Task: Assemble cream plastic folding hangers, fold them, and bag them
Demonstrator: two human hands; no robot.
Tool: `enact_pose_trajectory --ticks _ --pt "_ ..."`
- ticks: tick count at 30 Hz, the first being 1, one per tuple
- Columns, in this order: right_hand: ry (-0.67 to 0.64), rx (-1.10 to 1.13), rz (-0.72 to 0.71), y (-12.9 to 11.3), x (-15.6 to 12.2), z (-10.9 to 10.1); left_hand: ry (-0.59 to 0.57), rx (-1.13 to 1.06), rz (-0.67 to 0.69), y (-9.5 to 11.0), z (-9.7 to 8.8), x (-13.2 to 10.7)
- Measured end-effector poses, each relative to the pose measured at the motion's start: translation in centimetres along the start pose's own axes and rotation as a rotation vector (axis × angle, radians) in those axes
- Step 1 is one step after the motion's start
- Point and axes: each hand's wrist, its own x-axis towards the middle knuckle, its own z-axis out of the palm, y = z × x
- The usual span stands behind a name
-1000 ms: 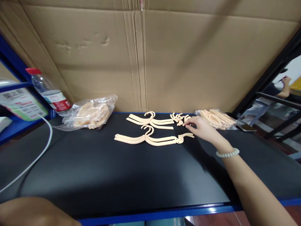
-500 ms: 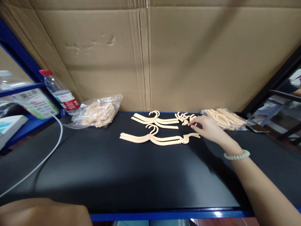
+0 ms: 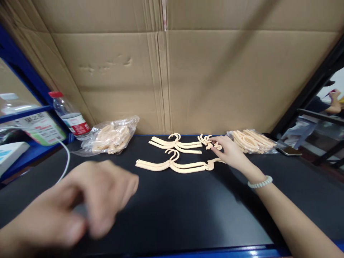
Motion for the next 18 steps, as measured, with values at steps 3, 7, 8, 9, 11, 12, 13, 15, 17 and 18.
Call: enact_pose_trajectory --ticks 3,7,8,9,11,12,13,15,17,18 --pt "-0.007 0.033 -0.012 0.5 -0.2 0.8 0.079 -0.180 -0.031 -3.1 -0.7 4.7" --pt "0.026 0.069 0.033 2.0 -0.6 1.7 0.312 0.131 -0.099 -10.7 -1.5 7.2" --pt "0.035 0.070 0.055 2.4 -0.7 1.8 0.346 0.179 -0.105 -12.3 -1.7 7.2" --pt "0.040 0.068 0.079 2.8 -0.7 1.8 0.370 0.206 -0.111 -13.5 -2.0 7.2" --pt "0.041 0.061 0.115 3.6 -0.8 1.8 0.403 0.251 -0.113 -15.1 -2.3 7.0" --pt "0.045 0.057 0.124 3.8 -0.8 1.7 0.409 0.272 -0.111 -15.5 -2.4 7.0" --pt "0.052 0.053 0.126 4.1 -0.7 1.6 0.405 0.296 -0.107 -15.7 -2.5 7.0" --pt "0.067 0.047 0.119 4.3 -0.7 1.5 0.372 0.345 -0.096 -15.8 -2.5 7.2" --pt "0.075 0.040 0.114 4.3 -0.6 1.5 0.321 0.387 -0.087 -15.8 -2.5 7.4" --pt "0.076 0.037 0.112 4.3 -0.6 1.6 0.297 0.402 -0.085 -15.8 -2.5 7.5"
